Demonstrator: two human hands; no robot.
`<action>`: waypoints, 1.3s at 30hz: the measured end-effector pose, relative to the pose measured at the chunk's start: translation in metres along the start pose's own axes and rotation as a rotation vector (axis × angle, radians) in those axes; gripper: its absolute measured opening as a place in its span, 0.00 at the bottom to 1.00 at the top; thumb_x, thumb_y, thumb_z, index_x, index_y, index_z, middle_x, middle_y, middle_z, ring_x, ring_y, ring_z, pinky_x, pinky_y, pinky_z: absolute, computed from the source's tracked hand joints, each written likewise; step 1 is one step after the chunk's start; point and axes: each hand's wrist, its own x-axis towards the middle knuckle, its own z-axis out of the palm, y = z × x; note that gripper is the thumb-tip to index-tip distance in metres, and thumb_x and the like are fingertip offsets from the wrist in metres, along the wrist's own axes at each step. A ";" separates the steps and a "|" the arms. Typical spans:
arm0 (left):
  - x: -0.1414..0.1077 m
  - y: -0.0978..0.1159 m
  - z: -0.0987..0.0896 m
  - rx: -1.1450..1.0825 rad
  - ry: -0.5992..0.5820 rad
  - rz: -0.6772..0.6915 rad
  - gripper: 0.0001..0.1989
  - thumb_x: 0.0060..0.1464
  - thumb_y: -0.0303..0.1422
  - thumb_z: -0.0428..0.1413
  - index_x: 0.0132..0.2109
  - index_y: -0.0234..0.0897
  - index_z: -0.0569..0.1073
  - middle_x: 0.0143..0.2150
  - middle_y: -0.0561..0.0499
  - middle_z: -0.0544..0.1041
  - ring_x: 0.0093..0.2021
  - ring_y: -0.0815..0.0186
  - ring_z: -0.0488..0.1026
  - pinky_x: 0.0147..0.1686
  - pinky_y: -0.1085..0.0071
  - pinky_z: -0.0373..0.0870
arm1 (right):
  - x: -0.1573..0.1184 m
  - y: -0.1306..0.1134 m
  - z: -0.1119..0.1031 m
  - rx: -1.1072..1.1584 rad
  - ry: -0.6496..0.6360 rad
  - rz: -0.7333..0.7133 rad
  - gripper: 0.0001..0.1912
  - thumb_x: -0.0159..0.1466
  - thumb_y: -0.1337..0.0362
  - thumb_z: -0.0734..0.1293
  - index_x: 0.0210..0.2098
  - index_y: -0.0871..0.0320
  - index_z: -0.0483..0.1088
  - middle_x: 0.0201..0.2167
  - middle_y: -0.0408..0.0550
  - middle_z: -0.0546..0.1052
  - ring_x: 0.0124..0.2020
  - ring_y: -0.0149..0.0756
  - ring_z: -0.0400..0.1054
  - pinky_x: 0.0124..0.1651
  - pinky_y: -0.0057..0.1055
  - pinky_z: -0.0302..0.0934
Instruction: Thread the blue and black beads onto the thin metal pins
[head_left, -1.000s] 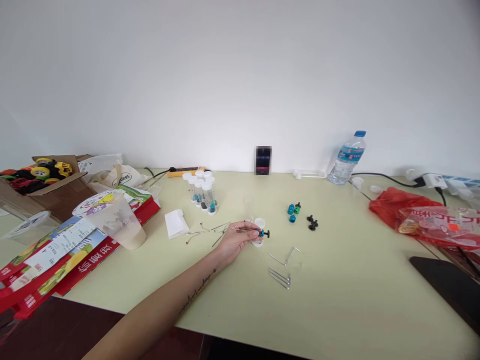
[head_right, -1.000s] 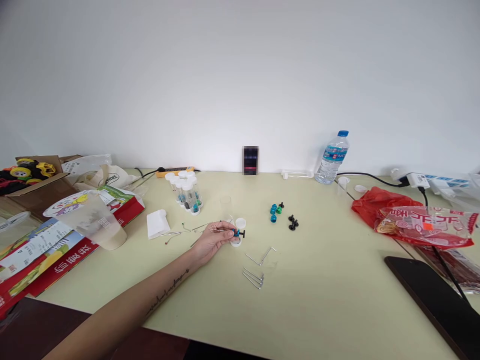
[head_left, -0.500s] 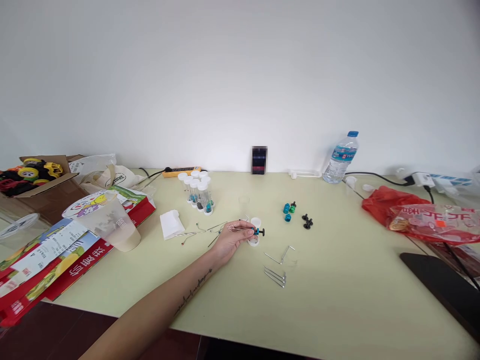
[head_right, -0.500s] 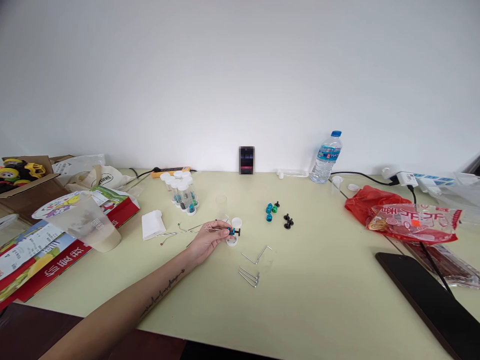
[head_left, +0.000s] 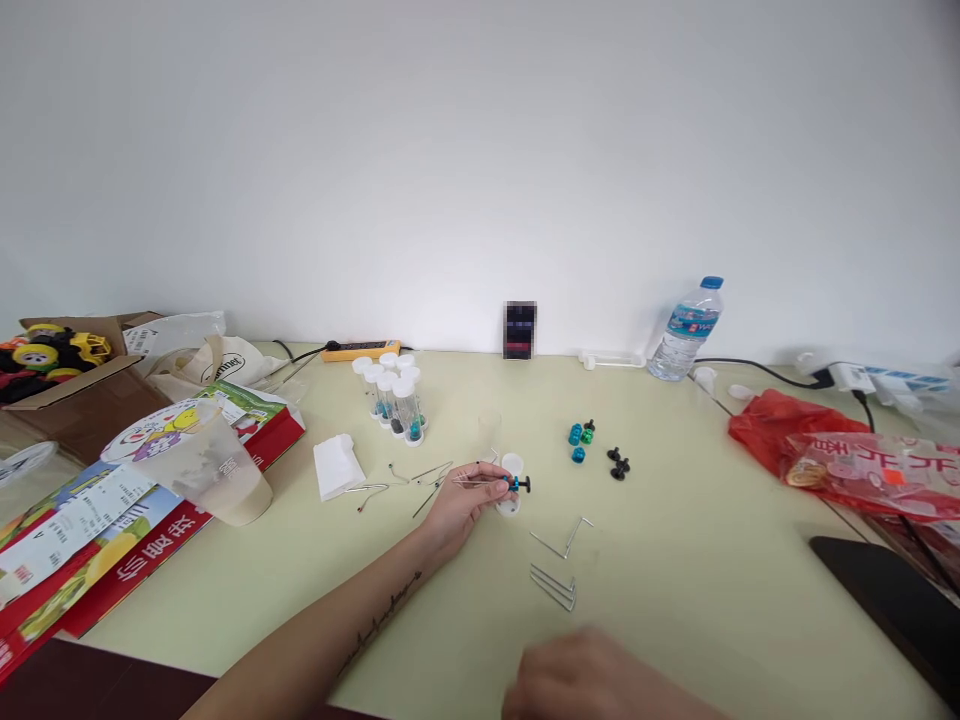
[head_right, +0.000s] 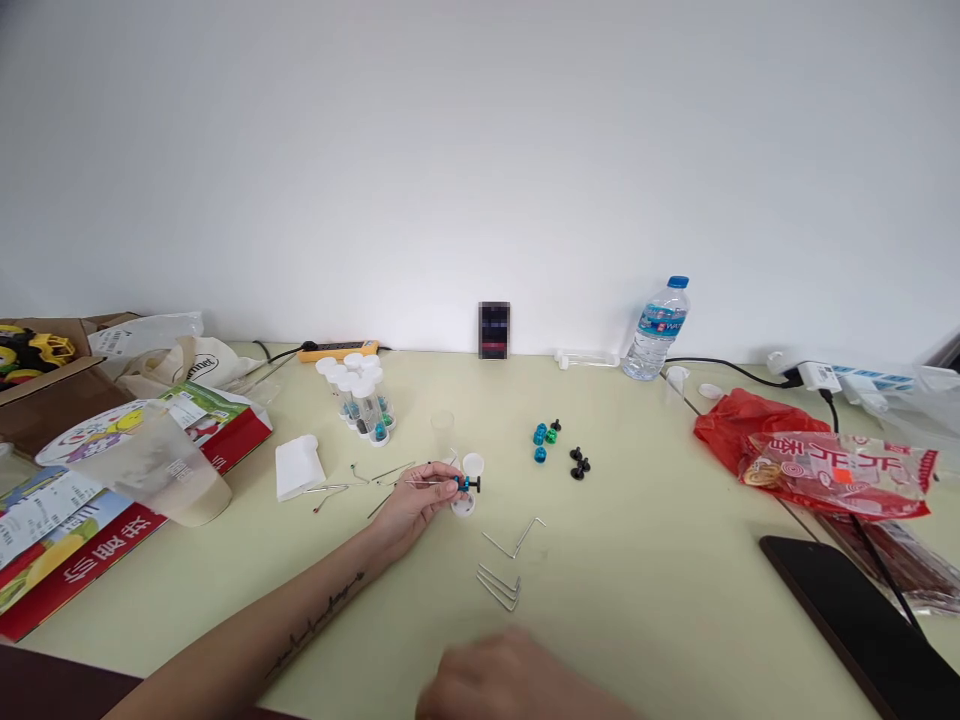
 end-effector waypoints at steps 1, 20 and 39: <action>0.000 0.000 0.001 -0.004 0.002 -0.010 0.12 0.41 0.31 0.64 0.36 0.31 0.75 0.35 0.46 0.76 0.34 0.65 0.74 0.41 0.68 0.67 | 0.008 0.012 -0.009 -0.002 -0.008 0.013 0.11 0.67 0.67 0.56 0.43 0.51 0.67 0.32 0.44 0.72 0.31 0.29 0.67 0.34 0.26 0.63; -0.004 0.010 0.004 0.022 0.063 -0.100 0.10 0.42 0.30 0.63 0.35 0.32 0.76 0.34 0.46 0.76 0.36 0.64 0.73 0.44 0.65 0.66 | 0.042 0.114 -0.014 -0.025 0.357 0.127 0.15 0.65 0.67 0.59 0.52 0.54 0.58 0.41 0.51 0.69 0.37 0.34 0.66 0.39 0.32 0.66; -0.006 0.016 0.007 0.159 0.062 -0.102 0.09 0.43 0.30 0.63 0.35 0.34 0.76 0.33 0.48 0.78 0.35 0.65 0.73 0.42 0.67 0.66 | 0.039 0.110 -0.019 0.080 0.279 0.196 0.16 0.66 0.66 0.58 0.53 0.55 0.58 0.34 0.47 0.73 0.33 0.31 0.67 0.37 0.28 0.64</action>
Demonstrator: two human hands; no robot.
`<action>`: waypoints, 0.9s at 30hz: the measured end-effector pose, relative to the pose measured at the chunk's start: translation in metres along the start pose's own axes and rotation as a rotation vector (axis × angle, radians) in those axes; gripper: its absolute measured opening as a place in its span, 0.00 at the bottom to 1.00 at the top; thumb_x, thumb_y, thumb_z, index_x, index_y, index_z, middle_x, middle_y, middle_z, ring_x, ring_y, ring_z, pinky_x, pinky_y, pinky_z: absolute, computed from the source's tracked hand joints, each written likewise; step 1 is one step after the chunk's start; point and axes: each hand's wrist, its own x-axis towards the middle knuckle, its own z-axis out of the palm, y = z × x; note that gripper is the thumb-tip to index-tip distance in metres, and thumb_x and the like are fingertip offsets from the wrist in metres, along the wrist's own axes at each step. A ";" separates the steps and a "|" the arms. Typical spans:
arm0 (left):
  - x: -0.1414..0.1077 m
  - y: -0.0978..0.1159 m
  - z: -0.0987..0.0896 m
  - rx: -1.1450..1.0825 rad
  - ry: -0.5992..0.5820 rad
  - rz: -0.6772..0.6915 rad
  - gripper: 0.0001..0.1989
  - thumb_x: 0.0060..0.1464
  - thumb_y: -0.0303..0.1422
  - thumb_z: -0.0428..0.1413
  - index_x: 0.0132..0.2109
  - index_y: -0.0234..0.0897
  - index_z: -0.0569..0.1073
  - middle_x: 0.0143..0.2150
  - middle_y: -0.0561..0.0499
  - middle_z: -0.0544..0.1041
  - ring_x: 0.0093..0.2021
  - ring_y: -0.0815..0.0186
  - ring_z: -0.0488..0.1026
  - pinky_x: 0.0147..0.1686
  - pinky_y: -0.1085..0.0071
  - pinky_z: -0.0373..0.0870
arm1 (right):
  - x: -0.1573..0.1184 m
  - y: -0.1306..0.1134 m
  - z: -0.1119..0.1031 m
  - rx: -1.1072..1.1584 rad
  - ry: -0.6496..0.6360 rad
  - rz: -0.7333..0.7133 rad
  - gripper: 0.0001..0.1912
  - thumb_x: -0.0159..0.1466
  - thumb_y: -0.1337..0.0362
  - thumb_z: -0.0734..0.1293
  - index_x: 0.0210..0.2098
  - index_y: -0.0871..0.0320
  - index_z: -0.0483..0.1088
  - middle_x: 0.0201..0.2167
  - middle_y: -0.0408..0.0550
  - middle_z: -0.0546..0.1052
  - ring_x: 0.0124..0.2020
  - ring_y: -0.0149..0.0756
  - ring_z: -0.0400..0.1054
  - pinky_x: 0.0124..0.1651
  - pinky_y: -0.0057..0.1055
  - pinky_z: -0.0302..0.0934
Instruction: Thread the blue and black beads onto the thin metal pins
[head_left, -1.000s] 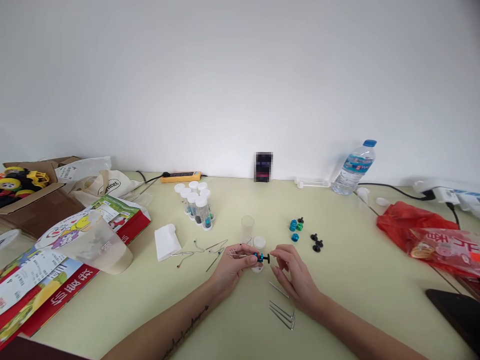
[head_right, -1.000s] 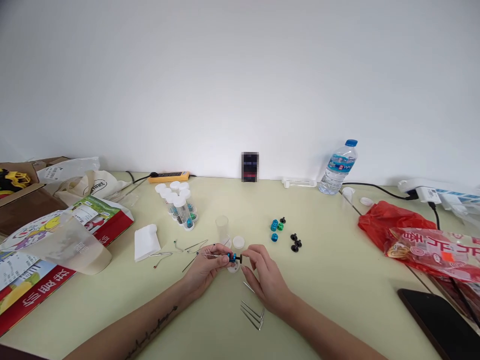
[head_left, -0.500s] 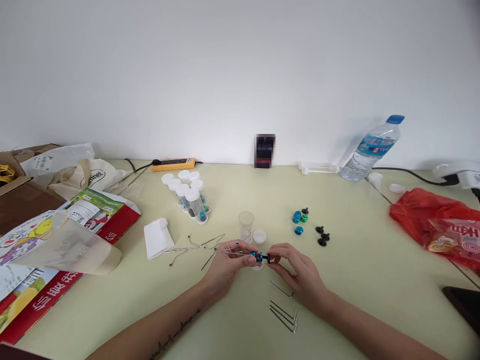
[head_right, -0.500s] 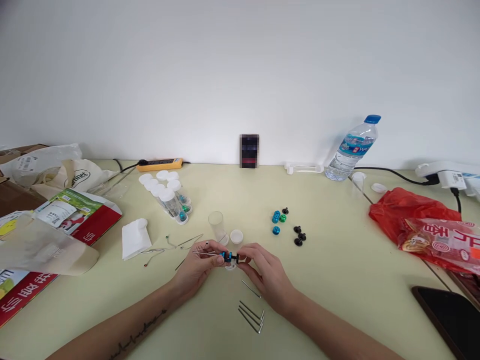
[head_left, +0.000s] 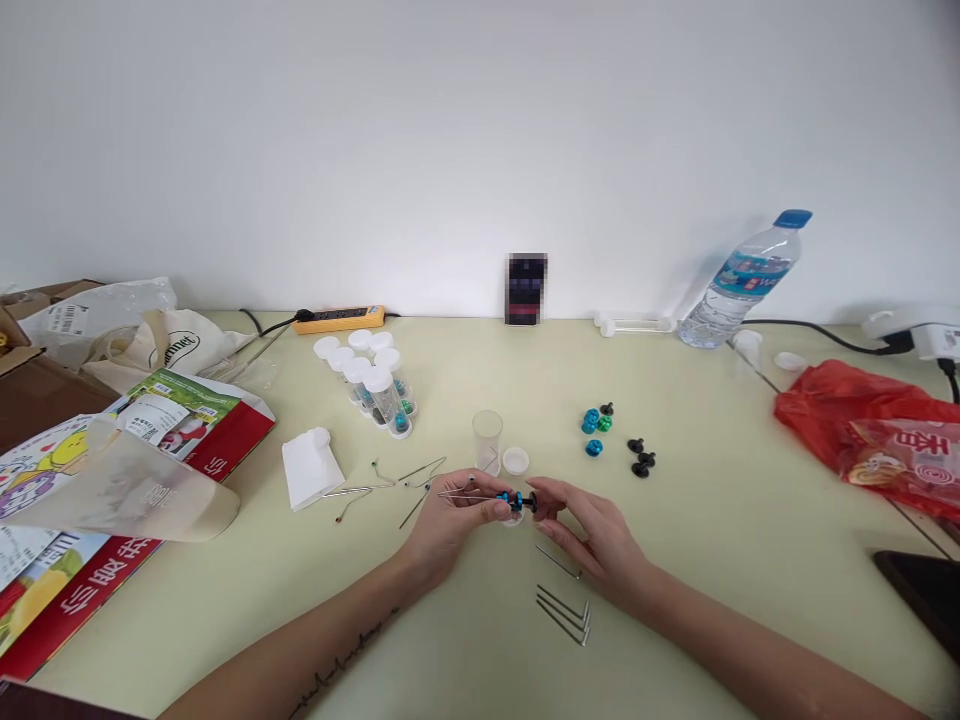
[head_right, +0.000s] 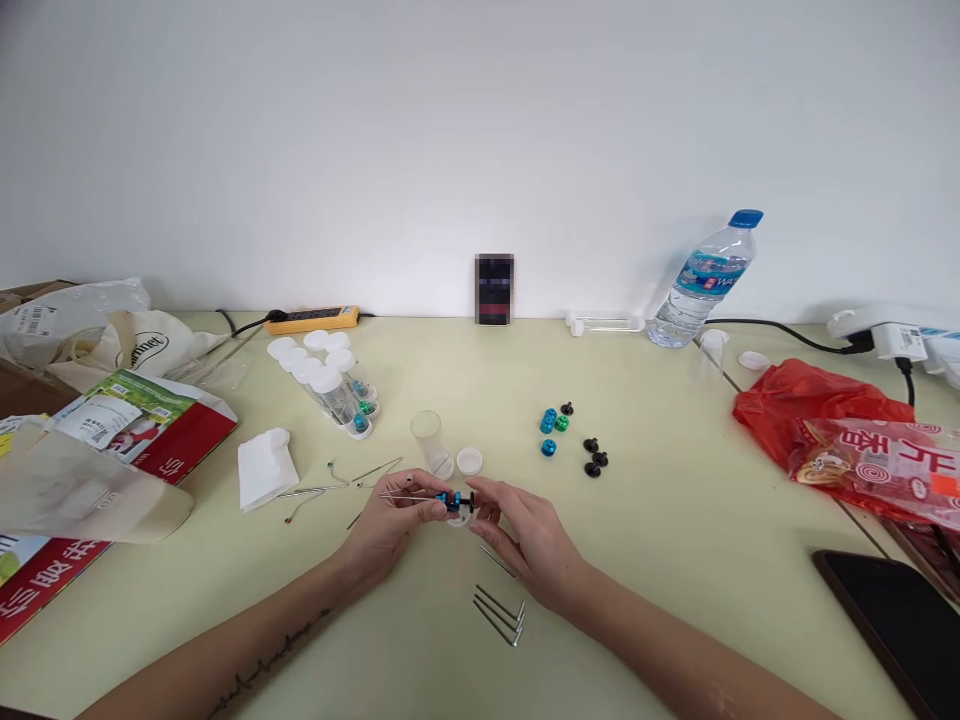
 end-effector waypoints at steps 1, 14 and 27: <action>0.000 0.000 -0.001 -0.001 0.008 0.001 0.09 0.43 0.30 0.63 0.35 0.34 0.76 0.33 0.48 0.78 0.35 0.65 0.73 0.42 0.67 0.66 | 0.000 -0.001 -0.001 0.000 -0.010 -0.009 0.17 0.67 0.66 0.57 0.55 0.55 0.57 0.35 0.47 0.73 0.34 0.31 0.67 0.38 0.29 0.64; 0.000 0.001 -0.001 -0.018 0.023 -0.014 0.10 0.42 0.31 0.63 0.35 0.34 0.76 0.33 0.48 0.78 0.36 0.64 0.74 0.44 0.66 0.67 | -0.003 -0.003 0.000 0.010 -0.011 0.002 0.21 0.67 0.68 0.54 0.59 0.55 0.52 0.38 0.49 0.71 0.37 0.33 0.66 0.42 0.32 0.63; 0.001 0.001 -0.001 -0.026 0.029 -0.017 0.10 0.41 0.31 0.64 0.35 0.34 0.76 0.33 0.48 0.78 0.35 0.63 0.74 0.43 0.66 0.67 | 0.000 -0.004 -0.003 0.036 -0.055 0.003 0.18 0.67 0.66 0.54 0.56 0.56 0.55 0.39 0.50 0.70 0.39 0.34 0.65 0.43 0.33 0.62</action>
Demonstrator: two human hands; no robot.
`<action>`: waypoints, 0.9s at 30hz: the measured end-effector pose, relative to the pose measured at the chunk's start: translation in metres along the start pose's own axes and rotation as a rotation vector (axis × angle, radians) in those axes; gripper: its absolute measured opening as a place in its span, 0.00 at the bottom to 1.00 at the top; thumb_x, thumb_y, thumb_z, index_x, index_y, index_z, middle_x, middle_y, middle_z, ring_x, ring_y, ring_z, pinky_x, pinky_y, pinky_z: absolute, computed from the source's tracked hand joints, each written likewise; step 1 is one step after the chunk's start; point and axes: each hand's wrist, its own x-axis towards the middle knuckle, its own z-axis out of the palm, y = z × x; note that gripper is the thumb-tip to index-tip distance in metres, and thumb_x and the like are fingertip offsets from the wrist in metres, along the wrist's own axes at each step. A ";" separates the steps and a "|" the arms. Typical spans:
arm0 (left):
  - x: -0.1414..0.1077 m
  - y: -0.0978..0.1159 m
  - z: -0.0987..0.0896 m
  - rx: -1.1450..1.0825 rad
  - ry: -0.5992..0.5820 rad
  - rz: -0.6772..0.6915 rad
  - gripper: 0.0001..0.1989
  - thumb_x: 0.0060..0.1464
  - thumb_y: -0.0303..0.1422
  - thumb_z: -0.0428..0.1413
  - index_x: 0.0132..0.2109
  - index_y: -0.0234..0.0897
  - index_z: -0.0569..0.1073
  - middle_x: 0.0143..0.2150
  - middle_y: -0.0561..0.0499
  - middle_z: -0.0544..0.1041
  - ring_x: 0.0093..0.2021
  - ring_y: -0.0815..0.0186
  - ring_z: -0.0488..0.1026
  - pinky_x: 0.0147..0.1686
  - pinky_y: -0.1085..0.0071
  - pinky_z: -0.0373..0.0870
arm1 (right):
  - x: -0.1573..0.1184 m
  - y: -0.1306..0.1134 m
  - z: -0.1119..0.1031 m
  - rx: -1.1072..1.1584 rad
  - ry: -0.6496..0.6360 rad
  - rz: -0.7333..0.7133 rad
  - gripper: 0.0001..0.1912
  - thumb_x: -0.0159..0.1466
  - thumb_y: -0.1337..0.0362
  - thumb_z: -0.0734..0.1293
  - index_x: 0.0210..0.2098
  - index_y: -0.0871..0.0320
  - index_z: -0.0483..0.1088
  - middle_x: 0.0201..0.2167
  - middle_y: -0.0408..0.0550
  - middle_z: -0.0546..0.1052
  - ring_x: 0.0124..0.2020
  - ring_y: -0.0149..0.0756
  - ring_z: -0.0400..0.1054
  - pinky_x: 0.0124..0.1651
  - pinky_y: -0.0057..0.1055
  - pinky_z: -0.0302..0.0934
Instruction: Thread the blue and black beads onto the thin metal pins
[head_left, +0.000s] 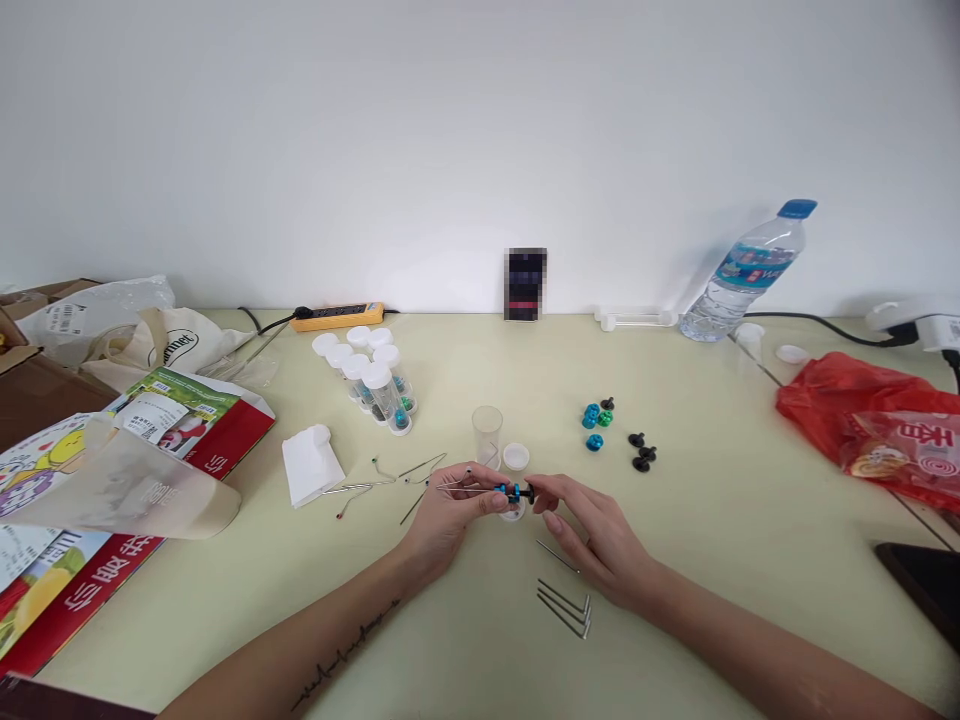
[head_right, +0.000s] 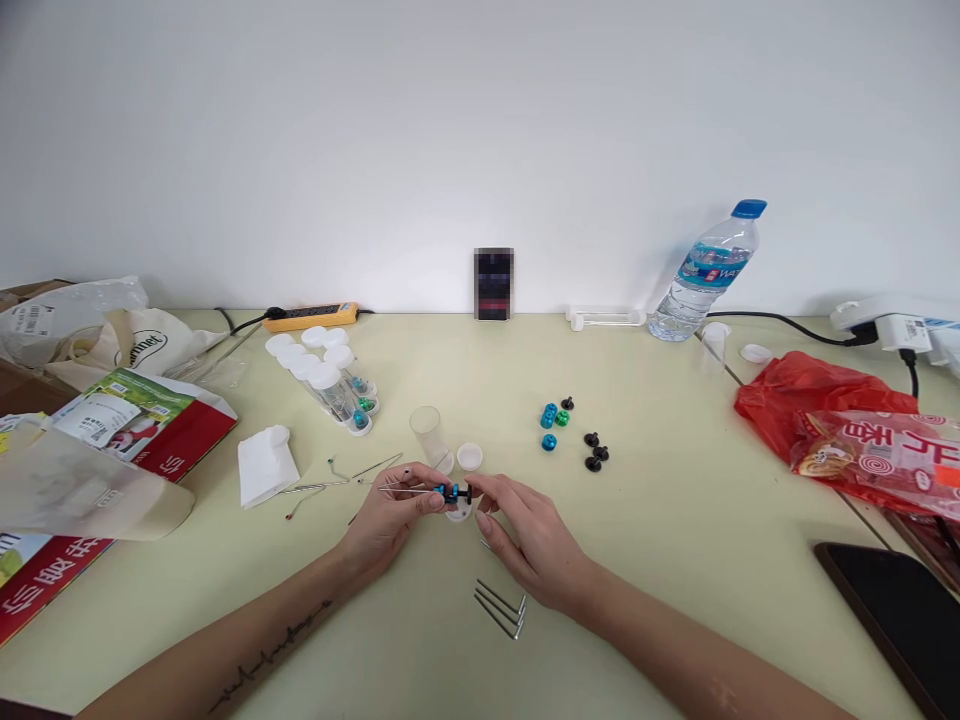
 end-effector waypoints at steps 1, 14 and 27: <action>0.000 0.000 0.000 0.003 0.006 0.000 0.11 0.41 0.32 0.64 0.35 0.34 0.76 0.33 0.48 0.78 0.36 0.63 0.74 0.43 0.65 0.67 | 0.000 0.000 0.000 -0.005 0.006 -0.001 0.18 0.67 0.66 0.53 0.56 0.56 0.54 0.40 0.50 0.71 0.39 0.34 0.65 0.43 0.33 0.62; 0.001 -0.001 -0.002 -0.033 -0.008 -0.002 0.10 0.42 0.31 0.64 0.35 0.34 0.75 0.33 0.48 0.78 0.36 0.64 0.74 0.44 0.65 0.66 | -0.002 0.001 0.001 -0.036 0.007 0.014 0.18 0.67 0.64 0.54 0.56 0.56 0.54 0.40 0.50 0.72 0.39 0.35 0.67 0.44 0.34 0.64; 0.001 -0.002 -0.001 -0.059 -0.009 0.010 0.10 0.42 0.30 0.64 0.34 0.34 0.75 0.33 0.48 0.77 0.36 0.64 0.73 0.45 0.64 0.67 | 0.000 -0.003 0.000 -0.078 -0.032 0.022 0.17 0.67 0.63 0.53 0.55 0.56 0.54 0.39 0.50 0.73 0.38 0.34 0.68 0.43 0.34 0.64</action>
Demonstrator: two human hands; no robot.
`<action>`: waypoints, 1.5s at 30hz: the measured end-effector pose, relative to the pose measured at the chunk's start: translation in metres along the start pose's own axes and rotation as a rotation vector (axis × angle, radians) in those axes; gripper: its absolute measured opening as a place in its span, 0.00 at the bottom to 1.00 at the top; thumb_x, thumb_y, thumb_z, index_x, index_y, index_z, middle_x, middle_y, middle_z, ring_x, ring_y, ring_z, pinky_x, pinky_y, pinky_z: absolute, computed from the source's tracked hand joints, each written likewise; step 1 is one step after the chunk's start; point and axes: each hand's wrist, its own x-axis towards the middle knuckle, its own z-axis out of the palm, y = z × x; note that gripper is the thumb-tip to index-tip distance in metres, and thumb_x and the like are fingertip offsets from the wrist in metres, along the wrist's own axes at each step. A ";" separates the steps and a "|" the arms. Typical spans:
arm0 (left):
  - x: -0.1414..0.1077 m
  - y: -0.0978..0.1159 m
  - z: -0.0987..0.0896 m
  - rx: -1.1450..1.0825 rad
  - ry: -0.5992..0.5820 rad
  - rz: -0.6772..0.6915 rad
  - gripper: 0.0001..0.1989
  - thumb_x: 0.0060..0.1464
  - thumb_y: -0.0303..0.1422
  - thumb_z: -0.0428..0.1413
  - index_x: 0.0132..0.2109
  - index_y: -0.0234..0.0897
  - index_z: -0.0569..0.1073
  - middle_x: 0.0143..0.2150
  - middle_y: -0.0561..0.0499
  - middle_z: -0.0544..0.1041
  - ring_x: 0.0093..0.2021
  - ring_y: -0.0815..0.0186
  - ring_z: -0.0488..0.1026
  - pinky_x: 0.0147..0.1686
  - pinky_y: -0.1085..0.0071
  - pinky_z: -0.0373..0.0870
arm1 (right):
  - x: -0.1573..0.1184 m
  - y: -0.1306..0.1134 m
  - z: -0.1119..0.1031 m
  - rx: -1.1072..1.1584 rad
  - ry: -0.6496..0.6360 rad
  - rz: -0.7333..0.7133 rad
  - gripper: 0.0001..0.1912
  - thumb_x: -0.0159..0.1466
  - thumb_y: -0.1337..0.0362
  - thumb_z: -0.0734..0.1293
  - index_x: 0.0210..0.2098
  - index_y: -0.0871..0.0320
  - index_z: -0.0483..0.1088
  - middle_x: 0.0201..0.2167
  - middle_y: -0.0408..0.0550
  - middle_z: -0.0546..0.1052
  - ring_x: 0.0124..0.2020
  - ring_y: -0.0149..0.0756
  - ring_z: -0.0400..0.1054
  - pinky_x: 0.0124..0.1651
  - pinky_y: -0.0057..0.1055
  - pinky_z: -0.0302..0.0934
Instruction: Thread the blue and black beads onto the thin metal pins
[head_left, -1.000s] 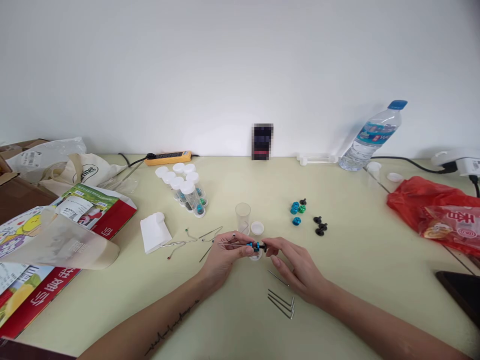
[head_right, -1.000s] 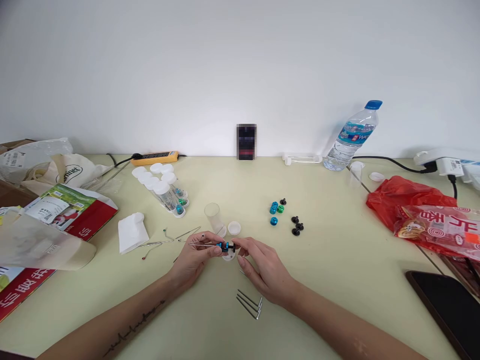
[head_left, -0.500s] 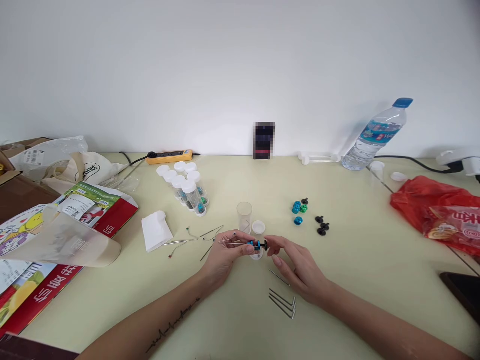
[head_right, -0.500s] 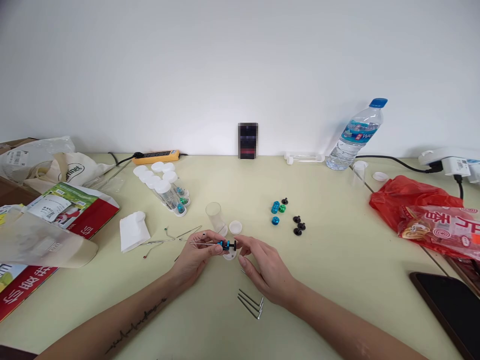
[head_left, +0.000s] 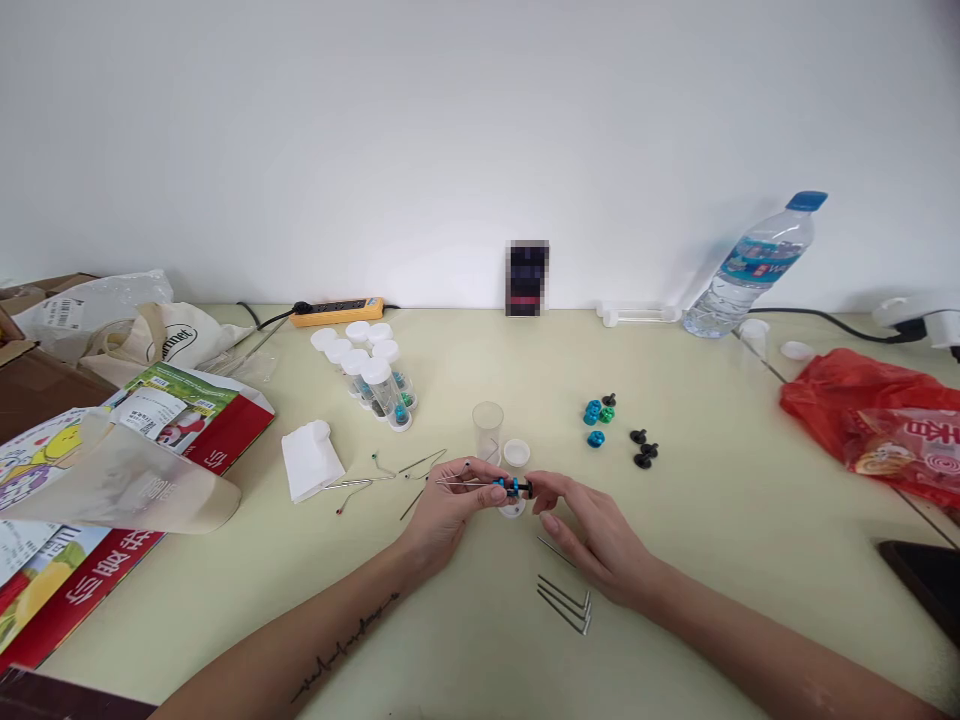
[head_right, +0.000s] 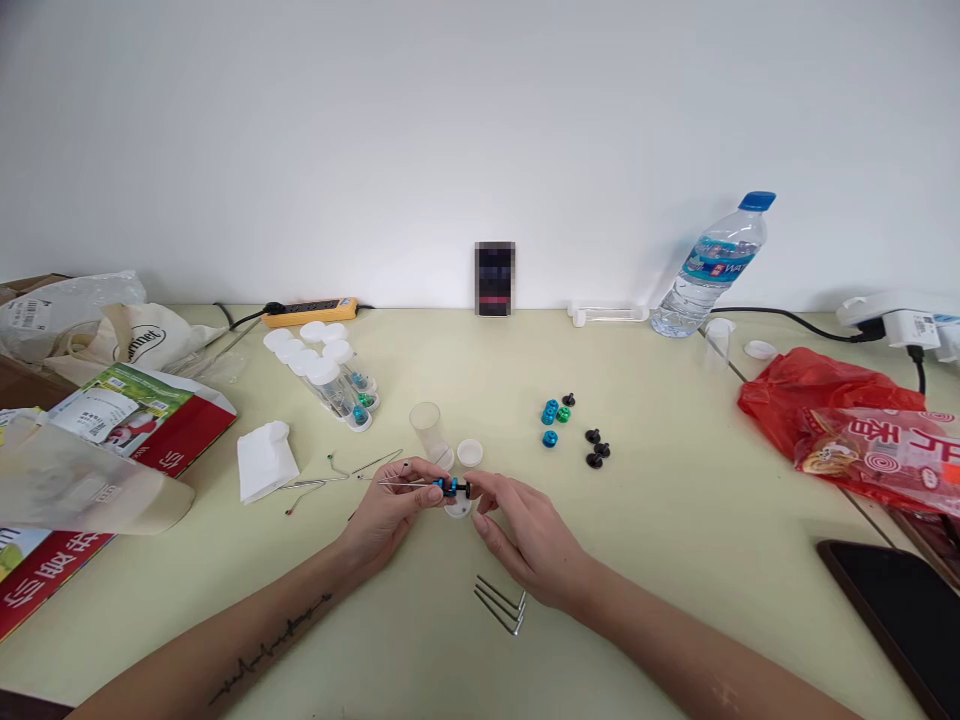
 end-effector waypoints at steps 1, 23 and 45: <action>0.000 0.000 0.000 0.000 -0.001 0.001 0.10 0.42 0.31 0.64 0.34 0.34 0.75 0.33 0.48 0.77 0.36 0.64 0.73 0.45 0.64 0.67 | 0.000 0.000 0.000 -0.004 -0.005 0.002 0.17 0.67 0.63 0.53 0.55 0.56 0.55 0.39 0.50 0.73 0.39 0.34 0.68 0.43 0.34 0.64; 0.000 -0.001 -0.001 0.009 0.001 -0.019 0.11 0.41 0.31 0.64 0.35 0.34 0.75 0.34 0.47 0.78 0.36 0.64 0.73 0.44 0.65 0.66 | -0.002 0.003 0.002 0.020 0.023 0.013 0.18 0.68 0.62 0.52 0.56 0.57 0.54 0.40 0.52 0.73 0.39 0.36 0.67 0.43 0.35 0.64; 0.000 -0.001 0.000 -0.023 -0.039 -0.008 0.08 0.44 0.29 0.62 0.35 0.33 0.75 0.34 0.48 0.77 0.37 0.66 0.72 0.44 0.65 0.66 | 0.000 0.000 0.001 0.065 -0.030 0.038 0.19 0.68 0.64 0.53 0.58 0.53 0.51 0.39 0.48 0.71 0.39 0.35 0.64 0.43 0.34 0.61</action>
